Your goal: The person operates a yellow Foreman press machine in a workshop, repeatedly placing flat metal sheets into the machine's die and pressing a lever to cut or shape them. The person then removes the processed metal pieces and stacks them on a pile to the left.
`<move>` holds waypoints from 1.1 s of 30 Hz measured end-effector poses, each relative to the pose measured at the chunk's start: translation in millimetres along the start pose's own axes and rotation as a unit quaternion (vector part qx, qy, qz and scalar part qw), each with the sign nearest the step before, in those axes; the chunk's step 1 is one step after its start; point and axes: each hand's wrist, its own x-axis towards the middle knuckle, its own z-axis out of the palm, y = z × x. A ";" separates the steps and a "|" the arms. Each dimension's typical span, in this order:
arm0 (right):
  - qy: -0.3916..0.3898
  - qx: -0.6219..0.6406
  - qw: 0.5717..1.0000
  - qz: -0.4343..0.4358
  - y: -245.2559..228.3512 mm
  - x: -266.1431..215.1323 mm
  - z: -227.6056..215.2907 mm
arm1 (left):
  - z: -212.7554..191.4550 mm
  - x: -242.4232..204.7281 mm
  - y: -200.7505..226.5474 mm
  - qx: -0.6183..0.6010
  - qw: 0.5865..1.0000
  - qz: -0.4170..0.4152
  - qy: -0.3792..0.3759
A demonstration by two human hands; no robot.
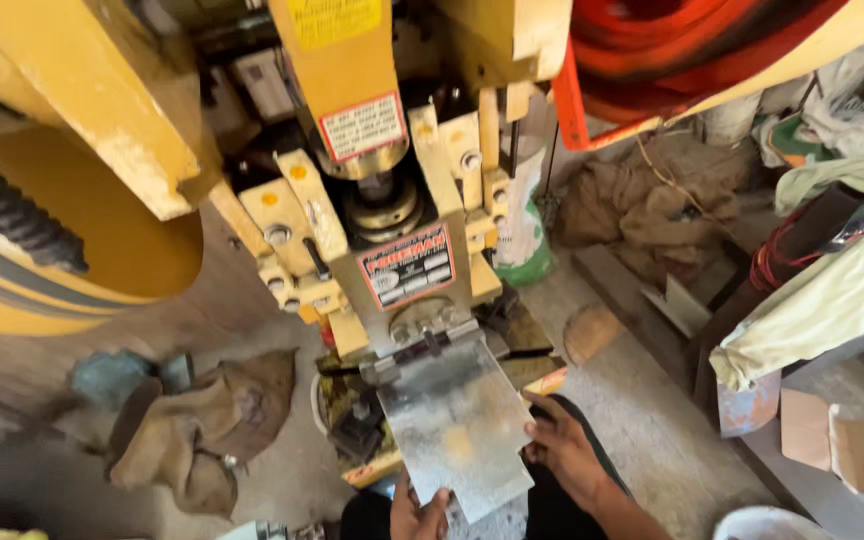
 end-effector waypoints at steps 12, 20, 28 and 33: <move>-0.019 0.037 0.995 -0.095 28.5 30.5 -3.3 | 14.1 -8.0 54.7 -0.019 0.998 0.058 -0.005; -0.028 0.019 0.996 -0.079 12.8 25.6 5.5 | -1.5 -3.2 49.9 -0.018 1.000 0.017 -0.010; -0.037 0.018 0.997 -0.069 3.0 20.5 10.2 | -11.7 7.6 28.7 -0.080 0.997 0.005 -0.007; -0.019 0.052 0.997 -0.055 -11.0 17.9 20.5 | -23.1 9.5 22.3 -0.040 0.999 0.026 -0.001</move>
